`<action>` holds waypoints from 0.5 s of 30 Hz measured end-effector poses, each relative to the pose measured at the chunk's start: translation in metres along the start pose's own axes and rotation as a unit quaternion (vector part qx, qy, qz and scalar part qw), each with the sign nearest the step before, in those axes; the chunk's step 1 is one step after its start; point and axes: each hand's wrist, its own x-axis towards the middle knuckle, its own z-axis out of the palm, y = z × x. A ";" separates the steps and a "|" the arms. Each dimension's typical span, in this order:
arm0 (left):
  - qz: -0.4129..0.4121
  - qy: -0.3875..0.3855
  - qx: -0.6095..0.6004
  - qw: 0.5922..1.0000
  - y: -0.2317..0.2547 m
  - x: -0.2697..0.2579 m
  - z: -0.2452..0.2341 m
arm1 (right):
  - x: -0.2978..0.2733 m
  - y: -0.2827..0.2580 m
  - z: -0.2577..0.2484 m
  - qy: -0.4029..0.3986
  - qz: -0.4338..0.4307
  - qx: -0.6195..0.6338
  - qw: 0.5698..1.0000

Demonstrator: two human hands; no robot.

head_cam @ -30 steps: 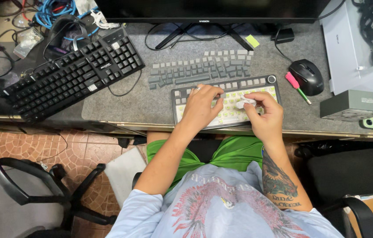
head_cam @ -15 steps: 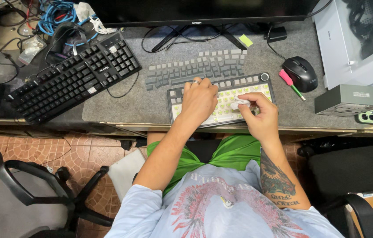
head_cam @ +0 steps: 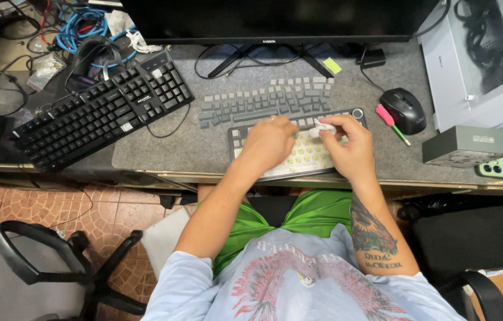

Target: The person wipes the surface of a mechanical keyboard with a white cloth, then picks up individual keycaps from a pile and places them onto the keyboard one by one. The person continues this process across the keyboard, handling each keycap individually.

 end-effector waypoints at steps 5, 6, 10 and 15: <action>-0.076 0.067 0.023 0.995 -0.071 0.049 0.004 | 0.046 -0.010 0.023 -0.027 0.025 -0.057 0.998; -0.082 0.051 0.028 0.995 -0.085 0.058 0.008 | 0.055 -0.011 0.028 -0.027 -0.003 -0.075 0.997; -0.092 -0.005 0.024 0.995 -0.125 0.083 0.023 | 0.091 -0.009 0.049 -0.039 -0.065 -0.127 0.989; -0.111 -0.107 -0.009 0.988 -0.137 0.101 0.026 | 0.117 -0.006 0.063 -0.055 -0.089 -0.164 0.981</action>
